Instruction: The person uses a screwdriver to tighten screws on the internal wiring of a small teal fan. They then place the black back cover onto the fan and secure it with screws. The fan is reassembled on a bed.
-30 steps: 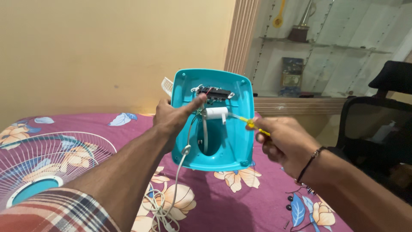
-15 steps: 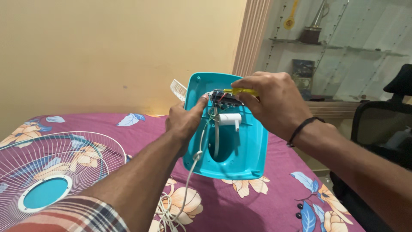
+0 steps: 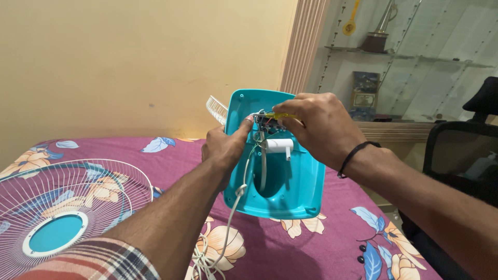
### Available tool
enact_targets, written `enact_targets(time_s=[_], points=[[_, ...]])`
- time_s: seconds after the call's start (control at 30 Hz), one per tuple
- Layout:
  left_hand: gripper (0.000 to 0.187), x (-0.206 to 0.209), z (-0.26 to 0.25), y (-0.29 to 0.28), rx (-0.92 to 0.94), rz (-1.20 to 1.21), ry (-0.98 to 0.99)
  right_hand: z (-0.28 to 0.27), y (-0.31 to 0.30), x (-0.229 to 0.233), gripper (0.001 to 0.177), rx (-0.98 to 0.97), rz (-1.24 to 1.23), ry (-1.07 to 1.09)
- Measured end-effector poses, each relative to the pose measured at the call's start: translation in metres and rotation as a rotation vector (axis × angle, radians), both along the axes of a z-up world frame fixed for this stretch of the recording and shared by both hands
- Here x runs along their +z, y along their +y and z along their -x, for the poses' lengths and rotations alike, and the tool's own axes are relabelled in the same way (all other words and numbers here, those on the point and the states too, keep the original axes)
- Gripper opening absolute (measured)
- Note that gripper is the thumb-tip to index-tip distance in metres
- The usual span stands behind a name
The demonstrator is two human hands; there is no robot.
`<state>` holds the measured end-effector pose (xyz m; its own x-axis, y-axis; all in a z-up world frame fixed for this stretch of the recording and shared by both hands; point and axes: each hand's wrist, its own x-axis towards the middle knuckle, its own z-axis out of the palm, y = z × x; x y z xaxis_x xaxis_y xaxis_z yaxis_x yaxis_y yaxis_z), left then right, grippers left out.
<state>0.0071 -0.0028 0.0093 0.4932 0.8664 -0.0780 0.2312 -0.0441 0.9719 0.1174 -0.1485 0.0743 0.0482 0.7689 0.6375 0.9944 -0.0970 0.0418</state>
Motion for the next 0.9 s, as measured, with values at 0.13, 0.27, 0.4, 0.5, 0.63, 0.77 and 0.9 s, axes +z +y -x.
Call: enact_targets(time_s=[0.13,0.27,0.4,0.5,0.63,0.77,0.9], points=[[0.057,0.001,0.000,0.000,0.004,-0.008,0.027,-0.001,0.000,0.000,0.022,0.006,-0.003,-0.009],[0.057,0.000,-0.001,0.000,0.000,-0.011,0.030,-0.005,0.003,0.005,0.021,0.011,0.011,-0.053],[0.058,0.001,-0.001,0.001,0.002,-0.013,0.030,-0.008,0.004,0.012,0.020,0.019,0.066,-0.026],[0.058,0.001,-0.001,0.001,0.006,-0.011,0.043,-0.006,0.004,0.012,0.021,0.017,0.074,-0.050],[0.058,0.000,-0.001,-0.001,-0.005,-0.003,0.021,-0.003,0.001,0.008,0.021,0.001,0.064,-0.017],[0.058,0.003,0.000,-0.001,-0.018,0.019,0.039,0.001,0.001,0.009,0.021,-0.039,0.072,-0.007],[0.058,0.000,-0.002,0.000,-0.042,0.015,0.015,-0.002,0.001,0.011,0.020,-0.046,0.080,-0.034]])
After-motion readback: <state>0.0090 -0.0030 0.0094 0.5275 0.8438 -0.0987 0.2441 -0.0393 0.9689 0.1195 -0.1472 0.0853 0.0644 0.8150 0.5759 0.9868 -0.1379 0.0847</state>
